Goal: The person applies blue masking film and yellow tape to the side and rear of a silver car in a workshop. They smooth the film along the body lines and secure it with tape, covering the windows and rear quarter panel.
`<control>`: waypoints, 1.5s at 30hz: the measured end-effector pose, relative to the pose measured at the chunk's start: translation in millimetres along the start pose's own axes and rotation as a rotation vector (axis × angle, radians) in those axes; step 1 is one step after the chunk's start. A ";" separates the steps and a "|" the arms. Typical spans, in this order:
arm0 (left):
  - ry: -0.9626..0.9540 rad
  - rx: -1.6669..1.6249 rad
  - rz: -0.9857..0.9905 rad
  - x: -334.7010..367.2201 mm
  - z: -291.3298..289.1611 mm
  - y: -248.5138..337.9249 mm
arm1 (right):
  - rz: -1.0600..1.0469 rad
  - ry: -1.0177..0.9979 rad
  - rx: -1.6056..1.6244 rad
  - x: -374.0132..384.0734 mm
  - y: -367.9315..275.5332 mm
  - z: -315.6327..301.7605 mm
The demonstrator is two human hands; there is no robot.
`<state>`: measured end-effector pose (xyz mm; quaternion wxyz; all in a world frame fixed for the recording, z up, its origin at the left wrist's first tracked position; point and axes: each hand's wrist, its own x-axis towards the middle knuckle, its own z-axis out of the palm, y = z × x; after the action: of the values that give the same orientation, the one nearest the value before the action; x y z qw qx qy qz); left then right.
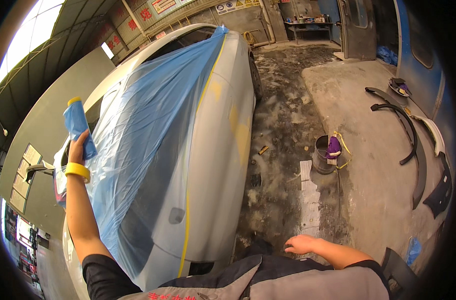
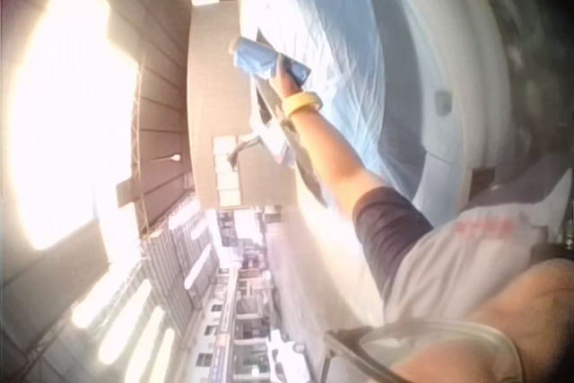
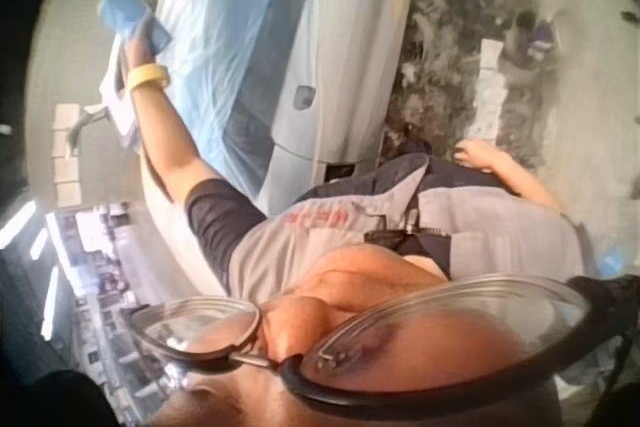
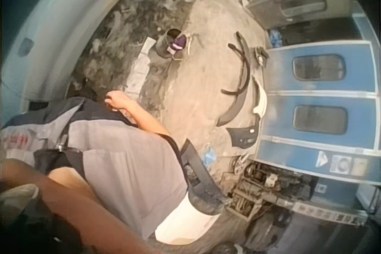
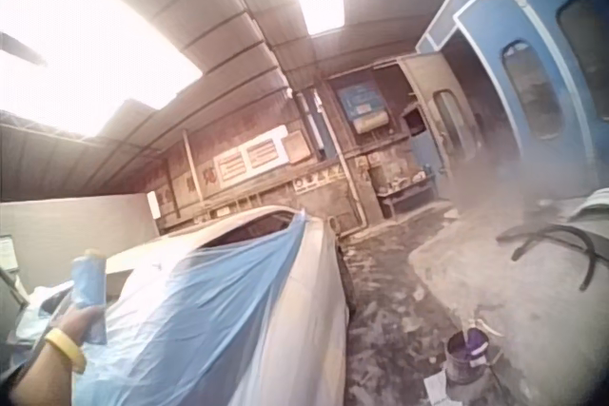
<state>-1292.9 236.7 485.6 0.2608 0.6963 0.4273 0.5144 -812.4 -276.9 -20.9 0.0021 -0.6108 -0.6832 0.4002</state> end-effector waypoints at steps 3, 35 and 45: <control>-0.061 0.066 -0.127 67.3 37.3 -16.6 | -0.070 0.125 0.030 46.4 18.9 -44.4; 0.755 1.732 0.466 417.1 158.6 -42.5 | -0.049 0.158 -0.155 511.0 329.3 -579.6; 1.069 1.863 0.185 499.9 107.2 -71.4 | 0.047 -0.029 -0.132 558.2 392.0 -630.3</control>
<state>-1162.6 712.1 639.1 -0.6322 0.3357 0.6551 0.2417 -317.6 506.8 -79.2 -0.0572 -0.6197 -0.6934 0.3630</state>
